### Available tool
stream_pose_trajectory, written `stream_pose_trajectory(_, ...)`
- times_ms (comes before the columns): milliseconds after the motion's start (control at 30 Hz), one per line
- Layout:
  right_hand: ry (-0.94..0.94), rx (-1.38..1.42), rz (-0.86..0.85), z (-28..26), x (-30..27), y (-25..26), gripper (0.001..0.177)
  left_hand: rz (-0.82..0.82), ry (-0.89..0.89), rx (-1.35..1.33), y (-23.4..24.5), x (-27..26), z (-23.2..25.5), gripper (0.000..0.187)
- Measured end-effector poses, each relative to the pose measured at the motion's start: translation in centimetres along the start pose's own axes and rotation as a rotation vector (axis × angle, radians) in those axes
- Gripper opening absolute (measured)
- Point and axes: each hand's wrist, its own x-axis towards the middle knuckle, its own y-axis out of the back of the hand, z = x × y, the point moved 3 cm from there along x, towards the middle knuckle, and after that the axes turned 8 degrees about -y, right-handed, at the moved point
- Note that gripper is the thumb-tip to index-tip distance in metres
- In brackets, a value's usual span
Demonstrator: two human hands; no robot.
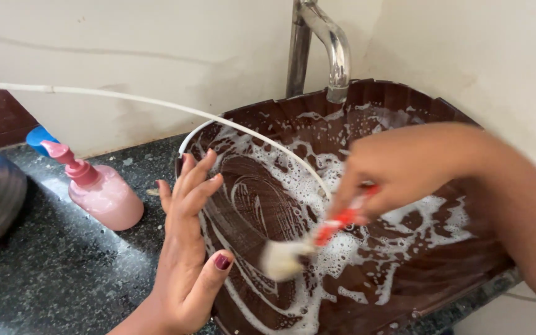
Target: The person scrubs a brown ceramic sink using a small brush and a larger brush with soap and water. They systematically clean the basin and the drain area, creating suds and rinsing the brushes under running water.
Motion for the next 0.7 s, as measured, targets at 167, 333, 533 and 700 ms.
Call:
stream_pose_trajectory(167, -0.629, -0.266, 0.18, -0.2, 0.4, 1.2, 0.025, -0.001, -0.006, -0.002, 0.0, 0.2, 0.0, 0.071)
stream_pose_trajectory(333, -0.389, -0.013, 0.149, -4.1, 1.4, -0.5, 0.022, -0.001, -0.052, -0.018, 0.1, 0.1, -0.2, 0.07)
stream_pose_trajectory(533, -0.799, -0.231, -0.063, -2.8, -6.9, -0.6, 0.019, 0.014, -0.064, -0.034, 0.0, 0.1, -0.5, 0.069)
stream_pose_trajectory(700, -1.284, -0.55, 0.127, -0.6, -9.9, -0.3, 0.016, 0.007, -0.067, -0.022, 0.0, 0.0, -0.6, 0.067)
